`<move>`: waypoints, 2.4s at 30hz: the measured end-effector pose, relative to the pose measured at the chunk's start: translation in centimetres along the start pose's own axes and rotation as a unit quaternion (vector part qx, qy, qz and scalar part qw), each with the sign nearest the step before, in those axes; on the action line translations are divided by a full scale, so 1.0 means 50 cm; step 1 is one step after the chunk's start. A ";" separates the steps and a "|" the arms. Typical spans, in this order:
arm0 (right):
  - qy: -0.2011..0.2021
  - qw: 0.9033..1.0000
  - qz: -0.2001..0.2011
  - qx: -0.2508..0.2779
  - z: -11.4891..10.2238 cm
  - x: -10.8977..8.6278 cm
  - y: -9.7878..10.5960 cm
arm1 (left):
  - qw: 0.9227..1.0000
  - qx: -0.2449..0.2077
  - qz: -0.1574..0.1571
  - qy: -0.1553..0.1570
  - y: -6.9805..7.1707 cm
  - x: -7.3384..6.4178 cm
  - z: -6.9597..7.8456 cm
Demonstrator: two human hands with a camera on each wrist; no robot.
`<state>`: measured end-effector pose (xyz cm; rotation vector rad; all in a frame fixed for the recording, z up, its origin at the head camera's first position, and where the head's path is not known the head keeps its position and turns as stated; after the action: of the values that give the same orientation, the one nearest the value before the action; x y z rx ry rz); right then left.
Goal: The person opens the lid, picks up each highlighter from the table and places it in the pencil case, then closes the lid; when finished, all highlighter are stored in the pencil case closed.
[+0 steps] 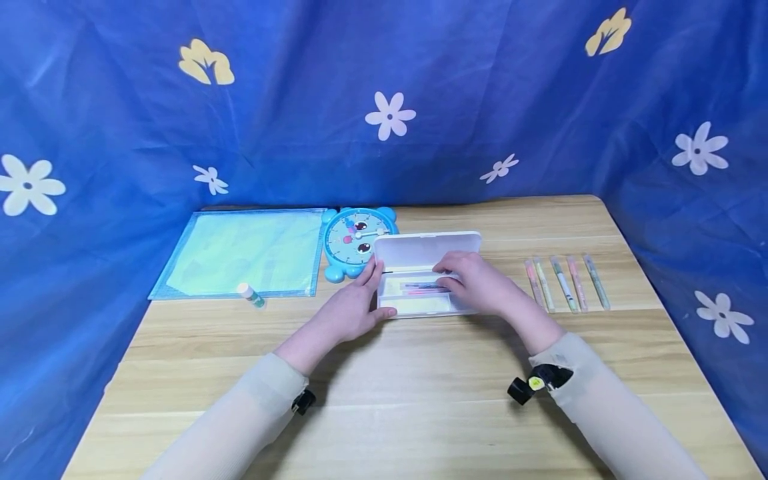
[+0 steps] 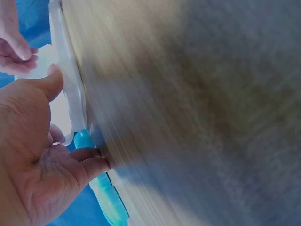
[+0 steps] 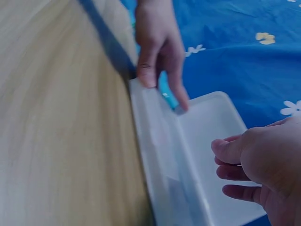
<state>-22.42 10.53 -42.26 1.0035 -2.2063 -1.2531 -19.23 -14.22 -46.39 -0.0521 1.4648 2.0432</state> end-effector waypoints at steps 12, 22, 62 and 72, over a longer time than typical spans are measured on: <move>-0.022 0.995 0.071 0.060 0.025 -0.079 0.066 | 1.000 0.001 0.000 -0.004 0.001 0.001 0.002; -0.080 0.985 0.137 0.072 0.085 -0.146 0.091 | 1.000 0.000 -0.002 -0.003 0.005 0.001 0.003; -0.281 0.949 0.130 0.051 0.195 -0.232 0.024 | 1.000 0.006 0.004 -0.010 0.008 -0.002 0.007; -0.241 0.952 0.173 0.078 0.152 -0.215 0.074 | 1.000 0.006 0.004 -0.009 0.006 -0.004 0.007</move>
<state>-21.71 24.19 -42.98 0.3459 -2.7333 -1.2685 -19.13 -14.07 -45.94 -0.0229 1.4682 2.0349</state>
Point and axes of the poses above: each hand's wrist, its own x-axis towards the middle knuckle, its own y-axis out of the back of the hand, z = x × y, the point moved 4 cm from there along x, towards the middle knuckle, and after that the axes turned 14 degrees about -z, right-handed, at the moved point
